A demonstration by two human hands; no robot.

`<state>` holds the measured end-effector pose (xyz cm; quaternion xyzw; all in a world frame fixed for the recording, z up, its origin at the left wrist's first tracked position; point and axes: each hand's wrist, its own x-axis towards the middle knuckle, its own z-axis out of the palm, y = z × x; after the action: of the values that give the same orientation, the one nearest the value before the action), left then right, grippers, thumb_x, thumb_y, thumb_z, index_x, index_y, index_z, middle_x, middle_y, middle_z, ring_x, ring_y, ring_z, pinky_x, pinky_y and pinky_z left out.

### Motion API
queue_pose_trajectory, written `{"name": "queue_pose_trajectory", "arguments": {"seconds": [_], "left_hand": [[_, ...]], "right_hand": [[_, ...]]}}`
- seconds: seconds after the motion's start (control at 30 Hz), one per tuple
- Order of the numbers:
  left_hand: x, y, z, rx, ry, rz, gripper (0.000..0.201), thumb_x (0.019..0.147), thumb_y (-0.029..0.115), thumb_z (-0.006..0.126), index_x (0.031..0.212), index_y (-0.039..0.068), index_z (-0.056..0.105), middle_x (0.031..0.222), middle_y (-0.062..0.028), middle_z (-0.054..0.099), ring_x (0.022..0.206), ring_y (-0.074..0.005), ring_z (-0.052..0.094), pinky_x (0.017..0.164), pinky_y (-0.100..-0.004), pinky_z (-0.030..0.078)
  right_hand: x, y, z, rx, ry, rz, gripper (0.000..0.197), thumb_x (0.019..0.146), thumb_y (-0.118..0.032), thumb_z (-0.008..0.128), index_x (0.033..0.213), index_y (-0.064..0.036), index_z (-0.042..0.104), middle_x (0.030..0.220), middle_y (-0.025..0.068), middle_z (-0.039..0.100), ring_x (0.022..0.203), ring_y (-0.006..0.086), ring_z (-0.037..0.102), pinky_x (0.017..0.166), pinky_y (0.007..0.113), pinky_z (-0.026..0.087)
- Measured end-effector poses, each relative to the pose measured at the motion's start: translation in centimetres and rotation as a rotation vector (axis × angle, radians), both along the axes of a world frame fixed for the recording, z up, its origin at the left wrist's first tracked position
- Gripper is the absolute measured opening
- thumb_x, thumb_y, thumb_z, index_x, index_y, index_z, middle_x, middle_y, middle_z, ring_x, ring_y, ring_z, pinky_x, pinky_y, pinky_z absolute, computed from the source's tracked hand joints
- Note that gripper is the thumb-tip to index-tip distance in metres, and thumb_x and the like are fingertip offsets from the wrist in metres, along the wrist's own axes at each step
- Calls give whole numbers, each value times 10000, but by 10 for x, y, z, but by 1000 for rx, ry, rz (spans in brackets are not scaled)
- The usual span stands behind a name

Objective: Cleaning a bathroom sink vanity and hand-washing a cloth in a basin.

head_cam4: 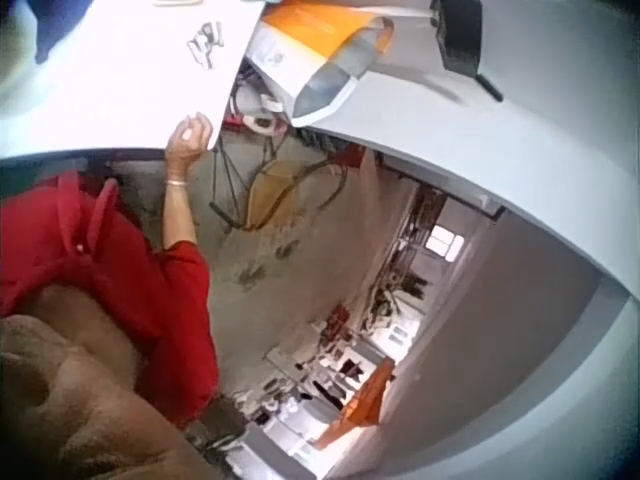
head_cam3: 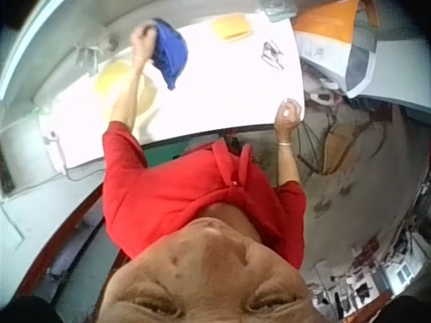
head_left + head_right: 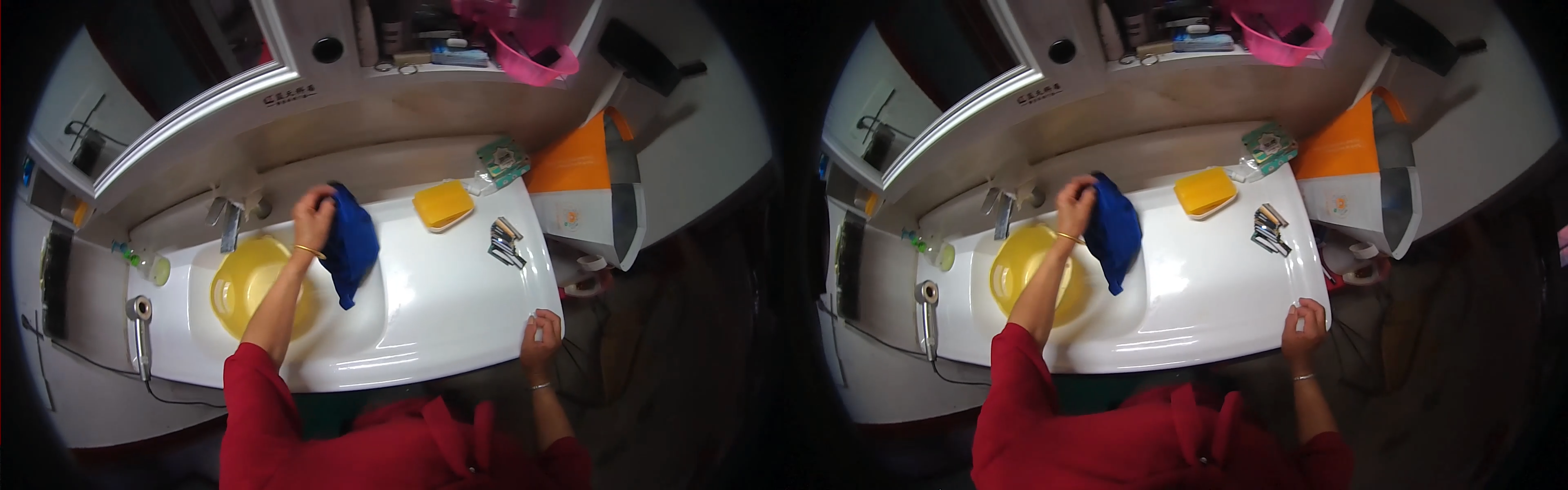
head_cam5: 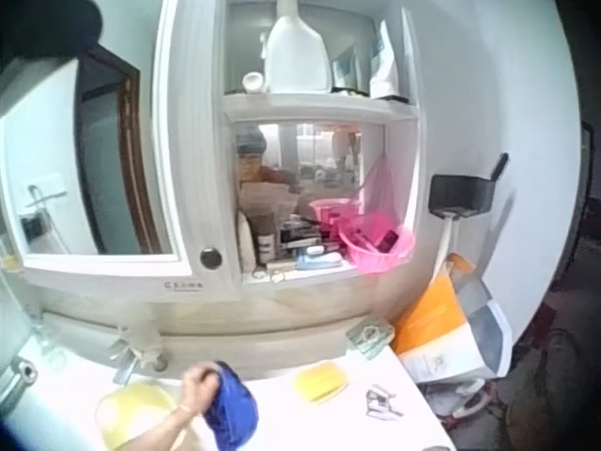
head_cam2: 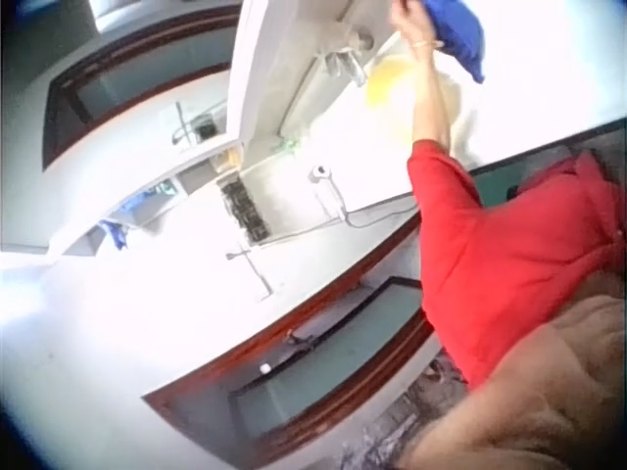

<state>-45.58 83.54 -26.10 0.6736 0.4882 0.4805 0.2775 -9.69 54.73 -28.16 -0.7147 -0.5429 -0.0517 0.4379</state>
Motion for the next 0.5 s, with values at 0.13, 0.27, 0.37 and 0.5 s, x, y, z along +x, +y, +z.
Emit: {"name": "queue_pose_trajectory", "arguments": {"seconds": [0.13, 0.27, 0.37, 0.5], "left_hand": [[7, 13, 10, -41, 621, -4, 503, 842, 328, 530, 1280, 102, 432, 1264, -159, 472, 1171, -331, 431, 961, -378, 345], [30, 6, -25, 72, 987, 9, 536, 836, 256, 479, 1350, 215, 333, 1389, -89, 325, 1228, -414, 303, 1018, -444, 259], [45, 31, -14, 152, 1036, -312, 540, 779, 91, 470, 1306, 192, 406, 1369, -85, 358, 1242, -373, 311, 1054, -427, 241], [98, 48, 5, 220, 1072, -457, 563, 730, 1, 436, 1260, 192, 466, 1354, -40, 391, 1231, -329, 336, 1047, -395, 273]], "right_hand": [[-2, -2, 1, -13, 16, 5, 102, 731, 14, 595, 710, -14, 499, 864, 141, 576, 787, 297, 579, 677, 367, 479], [-9, -2, 0, -45, -15, 8, 105, 712, 13, 600, 710, -21, 500, 832, 135, 575, 772, 291, 579, 669, 364, 478], [-5, 1, 2, -22, -26, 27, 90, 714, 6, 596, 713, -22, 510, 811, 134, 574, 760, 290, 580, 664, 364, 478], [-1, 2, 1, -68, -29, 1, 76, 729, -3, 593, 724, -17, 519, 800, 131, 575, 751, 285, 582, 658, 362, 478]]}}
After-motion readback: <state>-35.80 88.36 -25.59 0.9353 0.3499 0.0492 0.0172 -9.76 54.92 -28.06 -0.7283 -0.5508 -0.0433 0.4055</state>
